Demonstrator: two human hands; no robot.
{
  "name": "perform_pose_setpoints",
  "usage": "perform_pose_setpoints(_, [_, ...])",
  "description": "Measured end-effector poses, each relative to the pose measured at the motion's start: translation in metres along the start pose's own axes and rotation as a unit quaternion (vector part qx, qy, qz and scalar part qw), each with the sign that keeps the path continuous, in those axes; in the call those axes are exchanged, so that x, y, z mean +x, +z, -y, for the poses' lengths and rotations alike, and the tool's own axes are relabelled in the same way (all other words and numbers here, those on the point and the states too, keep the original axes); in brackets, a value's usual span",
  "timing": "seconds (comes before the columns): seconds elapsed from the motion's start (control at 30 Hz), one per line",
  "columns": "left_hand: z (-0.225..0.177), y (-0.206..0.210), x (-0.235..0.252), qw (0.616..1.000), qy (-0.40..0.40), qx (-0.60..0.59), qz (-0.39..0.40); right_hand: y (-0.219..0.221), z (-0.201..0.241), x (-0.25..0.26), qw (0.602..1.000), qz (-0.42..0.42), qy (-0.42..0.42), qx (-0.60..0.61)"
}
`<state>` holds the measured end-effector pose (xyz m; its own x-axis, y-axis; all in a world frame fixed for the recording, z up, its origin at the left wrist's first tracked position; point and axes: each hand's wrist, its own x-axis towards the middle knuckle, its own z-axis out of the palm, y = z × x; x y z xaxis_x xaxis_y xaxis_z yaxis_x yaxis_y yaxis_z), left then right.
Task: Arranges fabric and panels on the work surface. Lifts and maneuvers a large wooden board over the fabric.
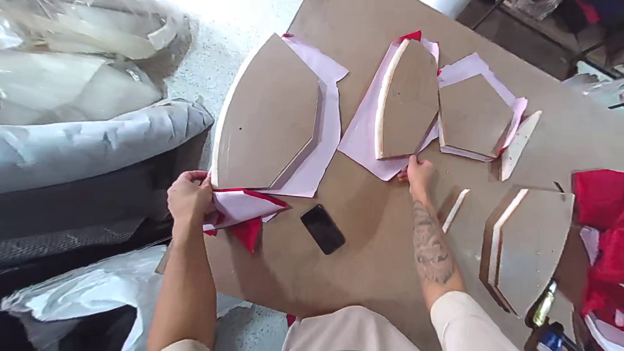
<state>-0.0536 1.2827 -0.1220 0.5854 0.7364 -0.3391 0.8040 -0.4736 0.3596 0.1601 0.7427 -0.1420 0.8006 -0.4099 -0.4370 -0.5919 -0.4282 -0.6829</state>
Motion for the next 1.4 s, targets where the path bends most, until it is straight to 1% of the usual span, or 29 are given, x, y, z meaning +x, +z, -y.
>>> perform_pose_setpoints(0.07, [-0.001,-0.005,-0.001,0.998,0.016,0.017,0.064,0.007,0.010,0.014,1.000,-0.002,0.006,-0.025])
perform_pose_setpoints(0.13, [-0.007,-0.008,0.003,0.991,0.037,-0.004,0.127,0.006,0.011,0.021,1.000,0.013,-0.014,-0.007])
perform_pose_setpoints(0.17, [-0.004,-0.008,0.007,0.989,0.040,-0.023,0.141,0.008,0.013,0.020,0.999,0.033,-0.027,0.010])
perform_pose_setpoints(0.2, [0.003,-0.005,0.011,0.989,0.040,-0.032,0.138,0.011,0.015,0.018,0.998,0.050,-0.038,0.021])
perform_pose_setpoints(0.27, [0.015,0.004,0.017,0.995,0.035,-0.020,0.090,0.022,0.027,0.013,0.996,0.072,-0.057,0.024])
perform_pose_setpoints(0.33, [0.009,0.008,0.012,0.999,0.015,0.019,0.036,0.042,0.045,0.015,0.994,0.090,-0.062,0.026])
perform_pose_setpoints(0.37, [-0.001,0.009,0.006,0.999,0.009,0.033,0.017,0.056,0.060,0.023,0.993,0.097,-0.064,0.036])
perform_pose_setpoints(0.43, [-0.009,0.009,-0.001,0.999,0.005,0.049,-0.015,0.085,0.088,0.037,0.986,0.130,-0.065,0.080])
perform_pose_setpoints(0.47, [-0.010,0.008,-0.002,0.999,0.010,0.045,-0.026,0.098,0.098,0.041,0.978,0.161,-0.076,0.112])
perform_pose_setpoints(0.53, [-0.012,0.005,-0.003,0.999,0.025,0.024,-0.013,0.109,0.112,0.039,0.945,0.247,-0.123,0.175])
perform_pose_setpoints(0.6, [-0.006,0.002,-0.002,0.999,0.037,0.014,-0.001,0.116,0.110,0.025,0.914,0.318,-0.176,0.181])
perform_pose_setpoints(0.67, [-0.003,0.000,0.004,0.999,0.033,0.018,-0.006,0.111,0.092,0.001,0.913,0.324,-0.211,0.131])
perform_pose_setpoints(0.8, [-0.018,0.003,-0.003,0.999,-0.004,0.053,-0.013,0.097,0.025,-0.037,0.928,0.226,-0.279,0.095])
perform_pose_setpoints(0.9, [-0.022,0.000,-0.012,0.996,-0.047,0.073,-0.001,0.077,-0.020,-0.069,0.920,0.209,-0.317,0.097])
perform_pose_setpoints(0.97, [-0.020,0.001,-0.015,0.996,-0.045,0.079,0.015,0.056,-0.046,-0.087,0.920,0.216,-0.312,0.101])
perform_pose_setpoints(1.03, [-0.017,0.002,-0.032,0.994,-0.033,0.090,0.047,0.032,-0.070,-0.102,0.923,0.230,-0.287,0.110])
perform_pose_setpoints(1.13, [-0.016,0.005,-0.081,0.990,-0.006,0.099,0.097,-0.004,-0.100,-0.123,0.936,0.249,-0.222,0.113])
perform_pose_setpoints(1.2, [-0.011,0.015,-0.110,0.989,0.011,0.098,0.111,-0.032,-0.116,-0.140,0.949,0.254,-0.166,0.083])
perform_pose_setpoints(1.23, [-0.010,0.022,-0.122,0.989,0.018,0.095,0.111,-0.046,-0.125,-0.148,0.955,0.248,-0.153,0.058])
perform_pose_setpoints(1.33, [-0.001,0.036,-0.149,0.993,0.014,0.070,0.097,-0.072,-0.154,-0.177,0.959,0.225,-0.170,-0.029])
perform_pose_setpoints(1.4, [0.002,0.044,-0.160,0.994,0.019,0.059,0.094,-0.074,-0.170,-0.200,0.952,0.189,-0.219,-0.099])
